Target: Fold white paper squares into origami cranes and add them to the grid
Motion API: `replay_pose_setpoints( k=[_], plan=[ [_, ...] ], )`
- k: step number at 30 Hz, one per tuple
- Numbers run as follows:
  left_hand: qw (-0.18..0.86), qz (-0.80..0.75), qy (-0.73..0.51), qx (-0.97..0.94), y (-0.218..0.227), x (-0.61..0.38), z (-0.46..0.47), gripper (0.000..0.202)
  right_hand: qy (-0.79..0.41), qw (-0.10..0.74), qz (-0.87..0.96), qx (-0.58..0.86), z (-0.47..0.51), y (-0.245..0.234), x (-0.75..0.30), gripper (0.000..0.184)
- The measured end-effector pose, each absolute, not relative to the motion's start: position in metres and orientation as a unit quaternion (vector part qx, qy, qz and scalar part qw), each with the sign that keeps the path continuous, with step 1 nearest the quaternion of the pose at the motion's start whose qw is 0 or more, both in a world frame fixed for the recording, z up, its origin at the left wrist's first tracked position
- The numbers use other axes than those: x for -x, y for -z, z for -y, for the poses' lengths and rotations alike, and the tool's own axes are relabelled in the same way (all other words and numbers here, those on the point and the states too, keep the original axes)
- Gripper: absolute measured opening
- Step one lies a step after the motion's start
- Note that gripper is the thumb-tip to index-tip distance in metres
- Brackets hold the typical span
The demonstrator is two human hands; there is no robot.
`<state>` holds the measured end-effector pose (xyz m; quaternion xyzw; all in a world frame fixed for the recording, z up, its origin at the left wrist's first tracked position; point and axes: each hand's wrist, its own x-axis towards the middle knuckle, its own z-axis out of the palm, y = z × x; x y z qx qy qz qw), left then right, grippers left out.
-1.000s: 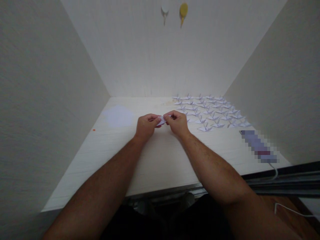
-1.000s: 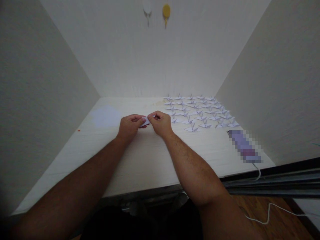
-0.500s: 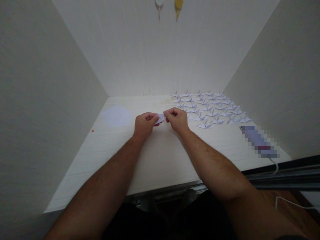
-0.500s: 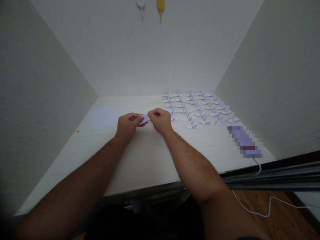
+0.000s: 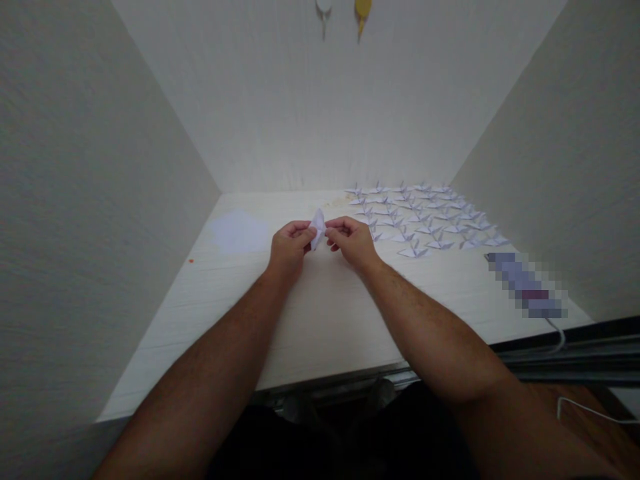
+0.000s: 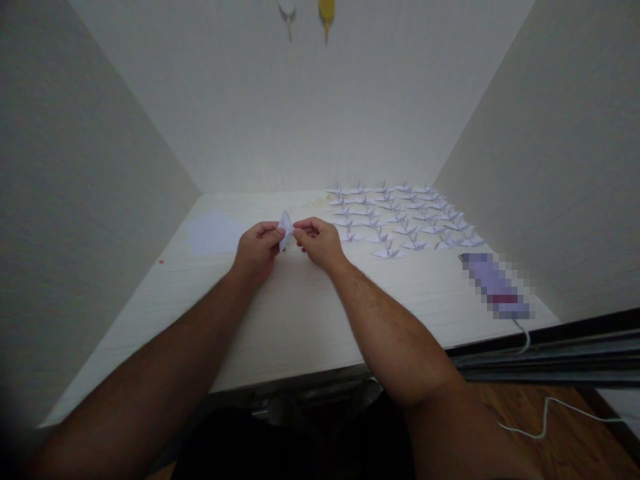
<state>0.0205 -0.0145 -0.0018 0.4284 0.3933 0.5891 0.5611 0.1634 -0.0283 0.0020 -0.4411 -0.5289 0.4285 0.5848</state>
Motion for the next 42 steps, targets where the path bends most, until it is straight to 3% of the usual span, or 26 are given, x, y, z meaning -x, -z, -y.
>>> replay_pose_setpoints(
  k=[15, 21, 30, 42],
  plan=[
    [0.500, -0.406, -0.544, -0.537, 0.0043, -0.0175, 0.0163, 0.024, -0.452, 0.560, 0.539, 0.437, 0.0287, -0.0014, -0.1646, 0.024],
    [0.435, -0.438, -0.574, -0.538, -0.0001, -0.0189, 0.0175, 0.014, -0.441, 0.569, 0.542, 0.434, 0.0294, -0.0014, -0.1627, 0.035],
    [0.392, -0.475, -0.532, -0.581, -0.0028, -0.0197, 0.0212, 0.010, -0.406, 0.541, 0.574, 0.461, 0.0298, 0.0039, -0.1628, 0.026],
    [0.491, -0.412, -0.553, -0.533, 0.0069, -0.0177, 0.0141, 0.017, -0.452, 0.562, 0.527, 0.450, 0.0297, -0.0022, -0.1638, 0.025]
  ],
)
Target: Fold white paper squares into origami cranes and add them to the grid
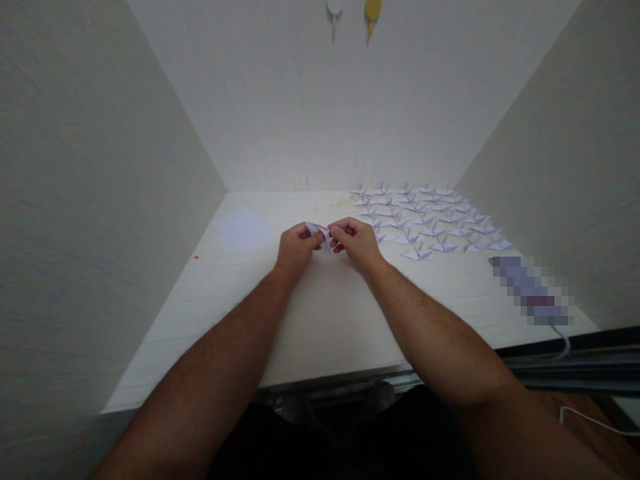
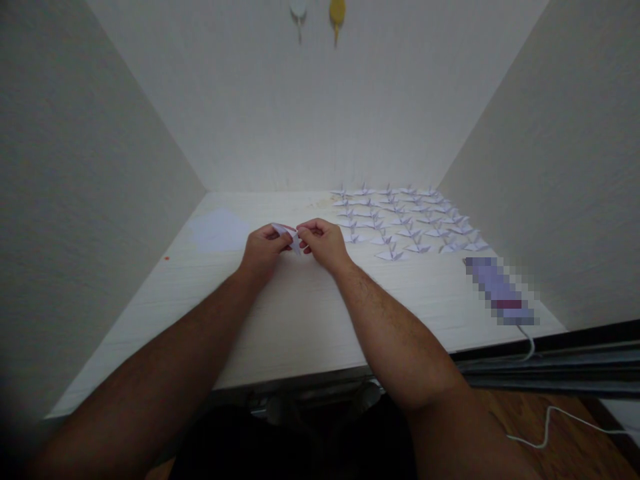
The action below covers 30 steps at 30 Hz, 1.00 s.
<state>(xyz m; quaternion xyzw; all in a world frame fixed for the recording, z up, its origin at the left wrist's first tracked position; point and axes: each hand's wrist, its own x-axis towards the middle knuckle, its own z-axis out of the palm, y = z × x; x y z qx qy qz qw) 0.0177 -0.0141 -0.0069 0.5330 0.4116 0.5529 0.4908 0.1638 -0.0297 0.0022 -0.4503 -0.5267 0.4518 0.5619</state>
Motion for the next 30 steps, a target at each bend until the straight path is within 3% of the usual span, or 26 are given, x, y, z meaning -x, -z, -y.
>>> replay_pose_setpoints(
  k=[8, 22, 30],
  plan=[
    [0.479, -0.383, -0.574, -0.543, 0.004, -0.018, 0.015, 0.010, -0.473, 0.552, 0.545, 0.418, 0.030, -0.001, -0.163, 0.027],
    [0.553, -0.376, -0.592, -0.450, 0.001, -0.023, 0.017, 0.017, -0.373, 0.497, 0.624, 0.473, 0.037, -0.007, -0.163, 0.016],
    [0.578, -0.381, -0.568, -0.446, -0.002, -0.020, 0.019, 0.017, -0.382, 0.493, 0.615, 0.483, 0.039, -0.012, -0.163, 0.014]
  ],
)
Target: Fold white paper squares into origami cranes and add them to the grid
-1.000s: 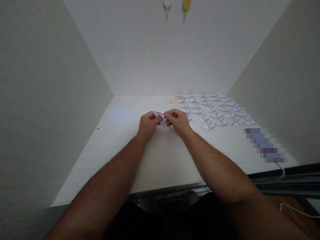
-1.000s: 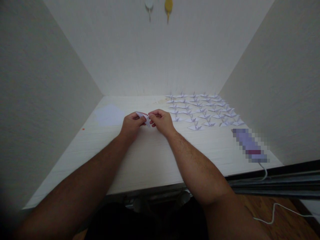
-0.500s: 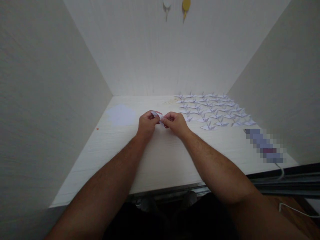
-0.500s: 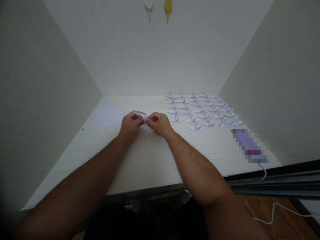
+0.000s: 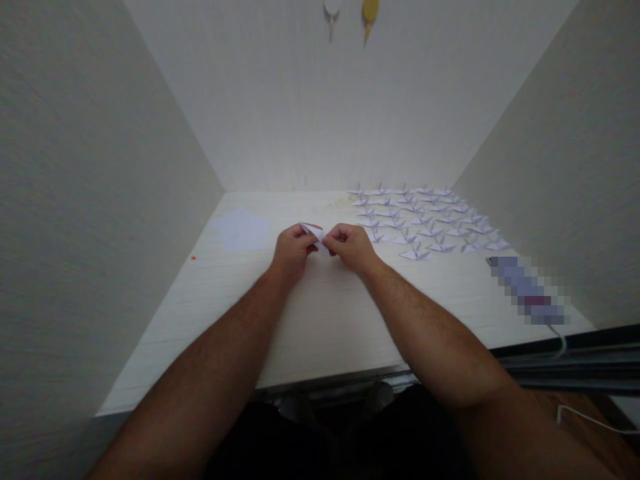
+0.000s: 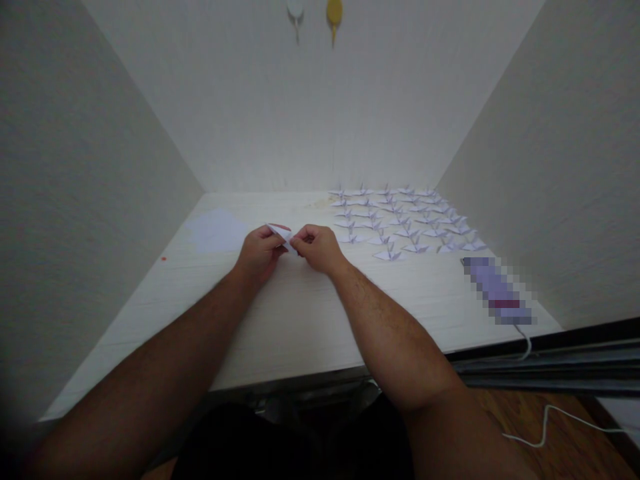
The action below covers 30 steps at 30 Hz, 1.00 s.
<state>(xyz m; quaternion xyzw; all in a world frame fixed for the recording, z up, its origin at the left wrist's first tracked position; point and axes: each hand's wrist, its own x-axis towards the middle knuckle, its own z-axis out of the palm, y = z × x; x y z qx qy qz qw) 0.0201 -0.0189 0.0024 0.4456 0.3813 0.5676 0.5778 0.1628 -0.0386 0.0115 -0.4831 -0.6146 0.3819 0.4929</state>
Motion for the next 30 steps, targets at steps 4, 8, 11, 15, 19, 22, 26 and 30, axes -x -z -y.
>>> replay_pose_setpoints(
  k=[4, 8, 11, 15, 19, 22, 26, 30],
  plan=[
    [0.576, -0.378, -0.557, -0.464, -0.0020, -0.0167, 0.0177, 0.024, -0.395, 0.514, 0.598, 0.472, 0.0381, -0.0108, -0.1635, 0.016],
    [0.567, -0.371, -0.548, -0.490, -0.0016, -0.0143, 0.0173, 0.027, -0.395, 0.524, 0.584, 0.478, 0.0376, -0.0107, -0.1640, 0.017],
    [0.558, -0.367, -0.553, -0.499, -0.0009, -0.0133, 0.0164, 0.018, -0.401, 0.531, 0.573, 0.479, 0.0367, -0.0101, -0.1645, 0.017],
    [0.488, -0.400, -0.578, -0.517, 0.0008, -0.0128, 0.0138, 0.012, -0.411, 0.519, 0.574, 0.482, 0.0354, -0.0086, -0.1647, 0.015],
    [0.469, -0.417, -0.585, -0.513, 0.0020, -0.0131, 0.0115, 0.008, -0.411, 0.500, 0.588, 0.485, 0.0362, -0.0092, -0.1640, 0.011],
    [0.522, -0.404, -0.581, -0.476, 0.0014, -0.0131, 0.0114, 0.009, -0.408, 0.499, 0.594, 0.482, 0.0374, -0.0106, -0.1640, 0.010],
    [0.554, -0.390, -0.570, -0.464, -0.0006, -0.0134, 0.0131, 0.013, -0.409, 0.499, 0.593, 0.482, 0.0379, -0.0117, -0.1646, 0.010],
    [0.523, -0.384, -0.568, -0.507, -0.0019, -0.0149, 0.0152, 0.019, -0.420, 0.516, 0.576, 0.474, 0.0363, -0.0104, -0.1650, 0.020]
  ],
)
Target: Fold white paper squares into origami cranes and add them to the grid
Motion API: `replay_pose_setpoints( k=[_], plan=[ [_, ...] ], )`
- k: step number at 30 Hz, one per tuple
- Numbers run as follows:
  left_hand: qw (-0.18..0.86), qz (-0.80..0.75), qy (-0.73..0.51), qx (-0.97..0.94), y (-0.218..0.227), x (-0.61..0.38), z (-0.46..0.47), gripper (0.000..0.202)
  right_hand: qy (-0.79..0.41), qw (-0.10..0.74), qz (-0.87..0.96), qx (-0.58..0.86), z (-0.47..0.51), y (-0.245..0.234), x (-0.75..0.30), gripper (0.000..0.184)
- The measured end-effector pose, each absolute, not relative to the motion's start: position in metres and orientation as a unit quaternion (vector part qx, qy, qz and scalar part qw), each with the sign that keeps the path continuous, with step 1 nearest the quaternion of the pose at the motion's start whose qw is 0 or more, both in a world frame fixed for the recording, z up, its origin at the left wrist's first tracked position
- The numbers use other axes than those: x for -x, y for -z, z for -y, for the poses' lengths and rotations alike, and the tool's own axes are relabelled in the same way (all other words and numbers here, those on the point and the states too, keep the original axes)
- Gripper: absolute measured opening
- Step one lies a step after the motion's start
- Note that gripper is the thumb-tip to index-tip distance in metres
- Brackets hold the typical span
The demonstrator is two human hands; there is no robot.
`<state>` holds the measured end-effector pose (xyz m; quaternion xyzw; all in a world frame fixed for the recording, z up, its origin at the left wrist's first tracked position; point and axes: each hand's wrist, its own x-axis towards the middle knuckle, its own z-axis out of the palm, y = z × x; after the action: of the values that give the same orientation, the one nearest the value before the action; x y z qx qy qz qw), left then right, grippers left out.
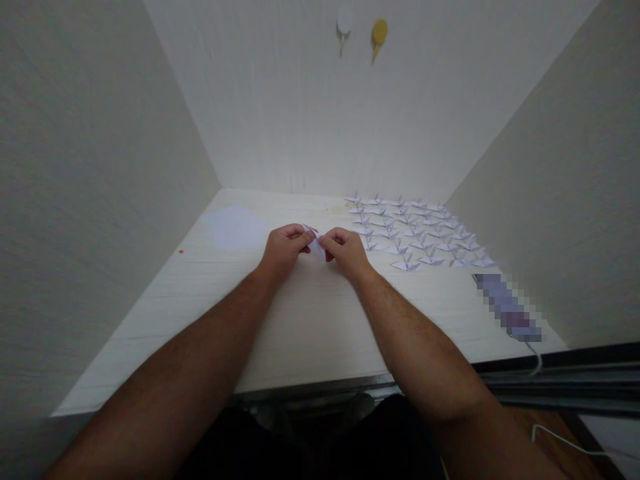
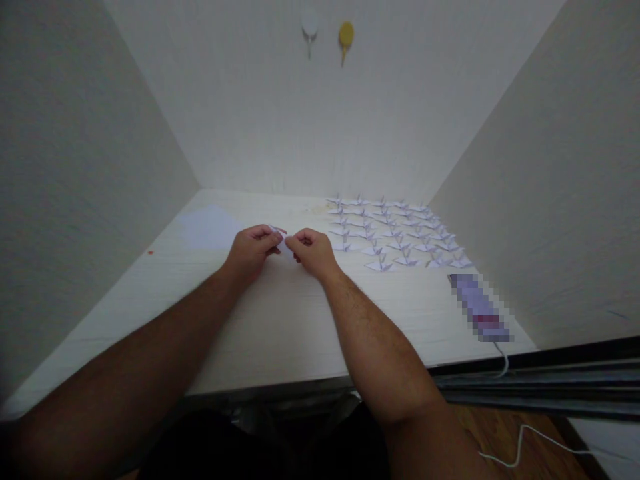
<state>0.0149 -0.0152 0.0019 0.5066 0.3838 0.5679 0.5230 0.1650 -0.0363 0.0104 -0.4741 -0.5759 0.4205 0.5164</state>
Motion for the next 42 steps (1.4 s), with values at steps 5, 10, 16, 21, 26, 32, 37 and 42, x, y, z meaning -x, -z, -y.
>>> replay_pose_setpoints(
  k=[5, 10, 16, 21, 26, 32, 37, 42],
  plan=[
    [0.511, -0.391, -0.564, -0.518, -0.001, -0.015, 0.015, 0.022, -0.400, 0.527, 0.579, 0.477, 0.034, -0.008, -0.164, 0.026],
    [0.533, -0.391, -0.569, -0.490, -0.001, -0.014, 0.013, 0.018, -0.401, 0.519, 0.579, 0.484, 0.033, -0.008, -0.163, 0.025],
    [0.518, -0.381, -0.594, -0.484, -0.003, -0.016, 0.015, 0.012, -0.410, 0.511, 0.580, 0.485, 0.034, -0.005, -0.164, 0.024],
    [0.518, -0.376, -0.594, -0.487, -0.004, -0.018, 0.017, 0.012, -0.413, 0.523, 0.578, 0.472, 0.035, -0.006, -0.164, 0.022],
    [0.516, -0.384, -0.583, -0.497, 0.000, -0.016, 0.017, 0.015, -0.432, 0.519, 0.574, 0.463, 0.037, -0.005, -0.159, 0.020],
    [0.514, -0.412, -0.559, -0.503, 0.004, -0.011, 0.023, 0.026, -0.461, 0.485, 0.583, 0.461, 0.040, 0.005, -0.153, 0.020],
    [0.507, -0.451, -0.520, -0.518, 0.001, -0.004, 0.034, 0.027, -0.438, 0.490, 0.551, 0.514, 0.043, 0.011, -0.152, 0.021],
    [0.492, -0.493, -0.492, -0.522, -0.003, -0.001, 0.040, 0.016, -0.452, 0.500, 0.498, 0.546, 0.047, 0.017, -0.150, 0.024]
  ],
)
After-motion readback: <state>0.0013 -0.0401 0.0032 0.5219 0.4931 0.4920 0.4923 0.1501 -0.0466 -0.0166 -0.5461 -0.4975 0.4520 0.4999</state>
